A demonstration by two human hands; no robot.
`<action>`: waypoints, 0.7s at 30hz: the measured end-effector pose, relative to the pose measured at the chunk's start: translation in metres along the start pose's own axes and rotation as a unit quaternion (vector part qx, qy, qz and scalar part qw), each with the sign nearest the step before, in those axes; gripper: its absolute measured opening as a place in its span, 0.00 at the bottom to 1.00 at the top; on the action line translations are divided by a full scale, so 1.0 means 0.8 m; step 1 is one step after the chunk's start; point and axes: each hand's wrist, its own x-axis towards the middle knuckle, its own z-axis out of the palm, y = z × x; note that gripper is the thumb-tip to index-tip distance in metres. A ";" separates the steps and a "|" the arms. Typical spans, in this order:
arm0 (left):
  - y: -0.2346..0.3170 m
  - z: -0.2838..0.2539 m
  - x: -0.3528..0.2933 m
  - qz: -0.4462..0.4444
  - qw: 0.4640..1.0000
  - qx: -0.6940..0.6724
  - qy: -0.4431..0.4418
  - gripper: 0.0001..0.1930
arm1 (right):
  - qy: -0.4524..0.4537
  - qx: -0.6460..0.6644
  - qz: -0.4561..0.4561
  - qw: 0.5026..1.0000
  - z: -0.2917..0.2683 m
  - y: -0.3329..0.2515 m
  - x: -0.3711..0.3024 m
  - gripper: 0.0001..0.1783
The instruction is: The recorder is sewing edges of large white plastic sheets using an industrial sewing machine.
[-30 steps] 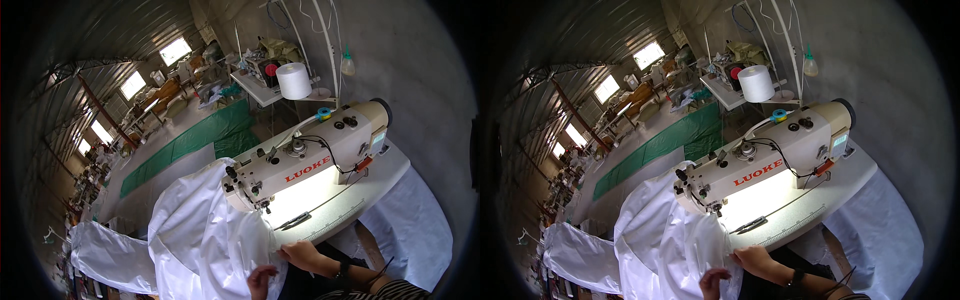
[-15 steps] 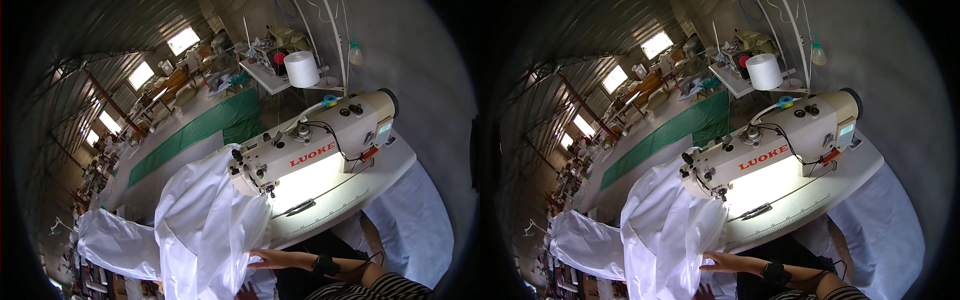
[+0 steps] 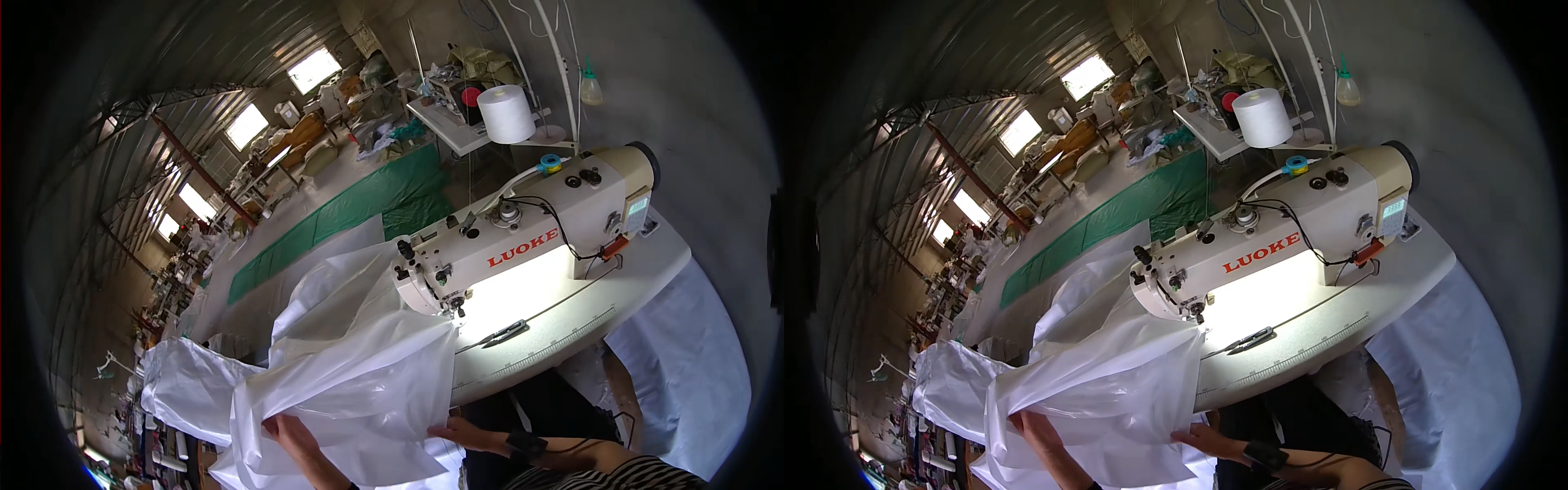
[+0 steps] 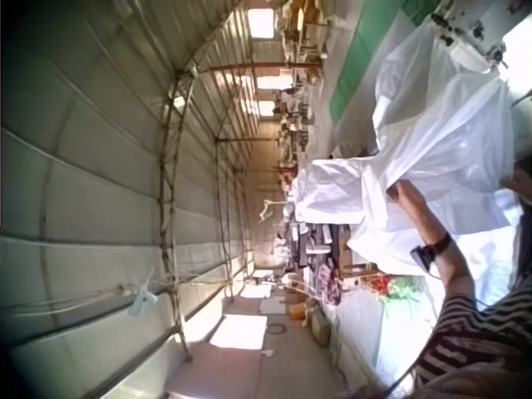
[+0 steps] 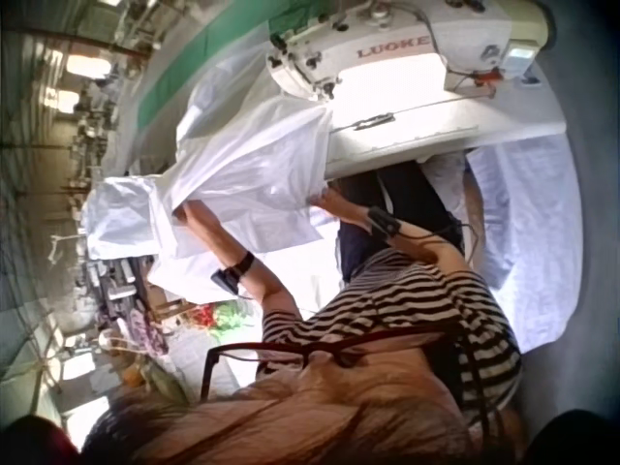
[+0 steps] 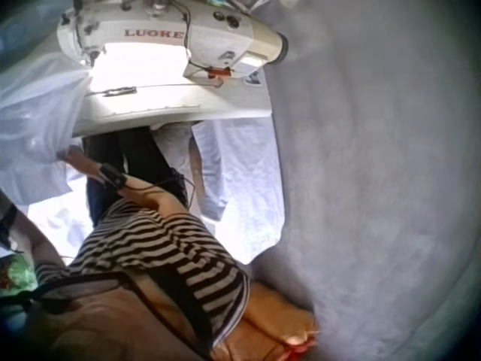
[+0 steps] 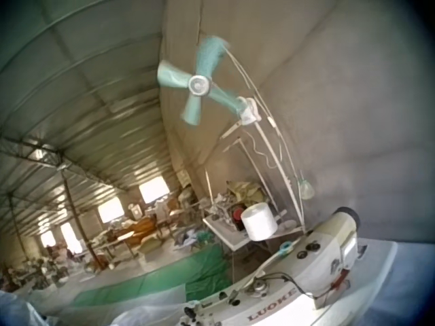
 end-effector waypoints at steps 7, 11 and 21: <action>-0.035 -0.040 0.135 0.050 0.867 0.429 -0.248 0.18 | -0.030 0.157 0.136 0.978 -0.078 -0.002 -0.119 0.25; -0.028 0.014 0.067 0.091 0.505 0.829 -0.221 0.10 | -0.073 0.029 0.114 0.990 -0.052 0.006 -0.109 0.21; -0.143 0.072 0.001 -0.153 0.770 0.438 -0.438 0.24 | -0.047 -0.042 -0.052 0.997 -0.005 -0.070 -0.087 0.23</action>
